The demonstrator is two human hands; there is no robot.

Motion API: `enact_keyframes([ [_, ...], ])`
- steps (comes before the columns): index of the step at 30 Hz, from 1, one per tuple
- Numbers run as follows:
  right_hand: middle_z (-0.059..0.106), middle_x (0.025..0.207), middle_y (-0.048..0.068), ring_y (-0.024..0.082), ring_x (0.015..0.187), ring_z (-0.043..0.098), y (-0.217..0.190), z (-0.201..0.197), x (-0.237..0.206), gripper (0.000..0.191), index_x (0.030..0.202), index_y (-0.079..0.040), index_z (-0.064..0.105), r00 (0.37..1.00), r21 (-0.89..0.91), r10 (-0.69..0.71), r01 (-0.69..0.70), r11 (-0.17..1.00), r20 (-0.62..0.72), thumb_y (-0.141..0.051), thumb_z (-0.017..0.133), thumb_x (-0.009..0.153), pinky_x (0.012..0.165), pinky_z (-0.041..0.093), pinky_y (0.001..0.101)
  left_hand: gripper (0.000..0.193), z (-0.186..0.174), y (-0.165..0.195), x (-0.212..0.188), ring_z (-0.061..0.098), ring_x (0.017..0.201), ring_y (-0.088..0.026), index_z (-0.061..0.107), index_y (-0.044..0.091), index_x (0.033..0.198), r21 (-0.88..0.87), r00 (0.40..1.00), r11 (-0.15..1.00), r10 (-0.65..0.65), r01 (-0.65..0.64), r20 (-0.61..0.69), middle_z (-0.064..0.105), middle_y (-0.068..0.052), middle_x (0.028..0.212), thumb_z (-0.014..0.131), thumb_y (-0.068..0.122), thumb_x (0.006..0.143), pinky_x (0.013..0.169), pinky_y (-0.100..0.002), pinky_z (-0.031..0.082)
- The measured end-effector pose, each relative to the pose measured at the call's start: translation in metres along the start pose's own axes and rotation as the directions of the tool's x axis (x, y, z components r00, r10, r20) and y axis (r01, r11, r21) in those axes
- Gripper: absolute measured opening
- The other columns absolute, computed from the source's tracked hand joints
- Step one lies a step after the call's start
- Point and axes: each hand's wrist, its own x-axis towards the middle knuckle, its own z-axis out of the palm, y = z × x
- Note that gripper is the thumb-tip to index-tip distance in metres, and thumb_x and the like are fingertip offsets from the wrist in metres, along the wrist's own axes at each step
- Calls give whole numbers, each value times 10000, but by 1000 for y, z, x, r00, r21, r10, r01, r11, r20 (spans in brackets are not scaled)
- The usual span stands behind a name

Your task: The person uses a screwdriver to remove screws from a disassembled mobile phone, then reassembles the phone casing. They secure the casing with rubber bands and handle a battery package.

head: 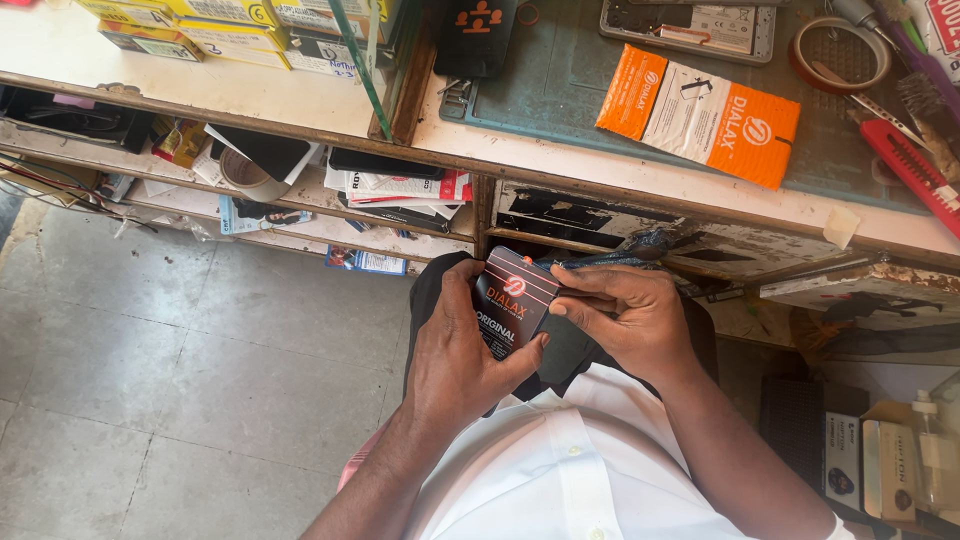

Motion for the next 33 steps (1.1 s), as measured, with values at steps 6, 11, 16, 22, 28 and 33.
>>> enact_keyframes([
  [6,768,1135,134,162,1004,756,8,-1,-1,312,1167,-30,752,999,38,50,-50,998,-2,-68,793,860,854,665,282,916,0,0,1,705,989,-305,243,-45,1421,16,1000,1000,4,-4,-8,567,-259,1118,785,357,802,743,-412,634],
  [11,758,1218,180,214,1089,746,7,-7,2,424,1303,-16,698,994,252,45,-69,965,103,-92,807,900,959,639,341,940,-3,4,4,712,978,-322,271,-35,1417,1,1000,1000,0,0,15,591,-263,1101,804,383,765,755,-432,623],
  [16,563,1507,118,254,1361,585,-10,-32,5,823,1478,-115,512,944,-141,-203,245,959,262,-187,878,745,1074,571,393,978,-15,10,8,673,1115,-438,349,-12,1398,-47,970,971,235,-232,56,639,-307,1206,891,418,707,926,-494,539],
  [22,534,1571,68,267,1422,562,-8,-33,-8,859,1503,-211,516,890,-406,-214,383,830,402,-246,892,732,1153,512,428,1044,-23,18,15,694,1060,-405,296,36,1437,77,897,977,147,-196,418,678,-258,1106,881,416,661,905,-462,544],
  [28,443,1552,153,343,1401,471,-3,-37,-16,1131,1528,-156,419,888,-496,-18,273,824,459,-467,950,578,1111,419,494,1103,-16,24,21,712,990,-384,250,-18,1438,273,865,884,235,-380,443,649,-291,1143,910,342,631,927,-394,581],
  [33,561,1442,127,321,1362,553,-5,-34,-21,946,1467,-109,462,903,-469,-50,268,842,426,-464,909,713,1119,465,474,1133,-12,33,20,698,1032,-389,207,-5,1486,324,841,848,228,-419,491,643,-294,1161,914,379,688,911,-405,579],
])
